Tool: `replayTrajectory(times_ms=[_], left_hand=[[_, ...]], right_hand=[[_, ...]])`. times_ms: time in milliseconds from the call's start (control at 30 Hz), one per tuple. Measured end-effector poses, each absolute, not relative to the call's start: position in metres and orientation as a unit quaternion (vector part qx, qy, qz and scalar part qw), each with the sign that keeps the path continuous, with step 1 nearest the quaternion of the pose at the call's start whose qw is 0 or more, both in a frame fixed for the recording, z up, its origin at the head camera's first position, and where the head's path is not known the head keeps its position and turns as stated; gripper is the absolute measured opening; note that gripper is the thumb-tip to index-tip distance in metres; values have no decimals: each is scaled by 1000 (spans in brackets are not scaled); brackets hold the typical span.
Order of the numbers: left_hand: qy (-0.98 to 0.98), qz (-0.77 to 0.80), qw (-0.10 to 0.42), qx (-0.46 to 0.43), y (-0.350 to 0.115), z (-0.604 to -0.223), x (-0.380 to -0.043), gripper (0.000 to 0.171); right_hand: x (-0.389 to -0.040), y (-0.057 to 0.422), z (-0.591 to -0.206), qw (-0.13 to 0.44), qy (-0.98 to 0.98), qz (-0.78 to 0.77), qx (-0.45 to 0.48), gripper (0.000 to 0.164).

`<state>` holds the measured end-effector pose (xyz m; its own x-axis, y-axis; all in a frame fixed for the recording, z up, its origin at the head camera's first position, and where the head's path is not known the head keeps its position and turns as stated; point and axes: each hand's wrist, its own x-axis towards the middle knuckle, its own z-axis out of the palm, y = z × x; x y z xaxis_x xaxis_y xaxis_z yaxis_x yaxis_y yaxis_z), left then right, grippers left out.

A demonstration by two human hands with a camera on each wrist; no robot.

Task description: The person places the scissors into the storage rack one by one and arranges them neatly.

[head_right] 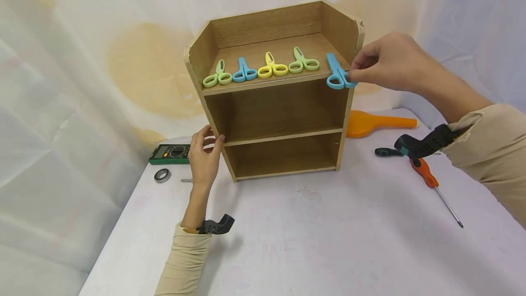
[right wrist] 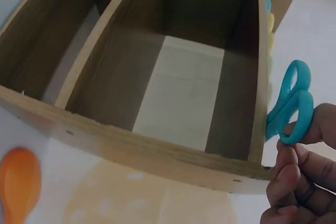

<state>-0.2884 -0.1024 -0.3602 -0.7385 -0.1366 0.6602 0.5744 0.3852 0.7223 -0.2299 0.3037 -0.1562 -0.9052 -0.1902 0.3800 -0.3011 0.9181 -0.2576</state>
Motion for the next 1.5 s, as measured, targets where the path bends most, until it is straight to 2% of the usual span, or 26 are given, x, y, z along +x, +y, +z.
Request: replayTrajectory(times_ms=[267, 467, 633, 833, 1133, 1500], left_hand=[[-763, -539, 328, -139, -102, -361, -284, 39], [-762, -532, 338, -148, -104, -357, -286, 41], [-767, -528, 339, -139, -107, -358, -285, 41], [-766, -531, 336, -138, -108, -359, -283, 40], [-767, -530, 336, -137, -105, -358, -282, 41], [-763, -536, 334, -139, -104, -360, -283, 41]], right_hand=[[-215, 310, -160, 248, -937, 237, 72, 30], [-201, 303, -181, 288, -915, 257, 120, 18], [-204, 290, -191, 316, -908, 232, 148, 12], [-215, 281, -194, 328, -909, 208, 149, 16], [-228, 273, -192, 316, -919, 200, 121, 27], [-234, 268, -188, 307, -926, 199, 97, 32]])
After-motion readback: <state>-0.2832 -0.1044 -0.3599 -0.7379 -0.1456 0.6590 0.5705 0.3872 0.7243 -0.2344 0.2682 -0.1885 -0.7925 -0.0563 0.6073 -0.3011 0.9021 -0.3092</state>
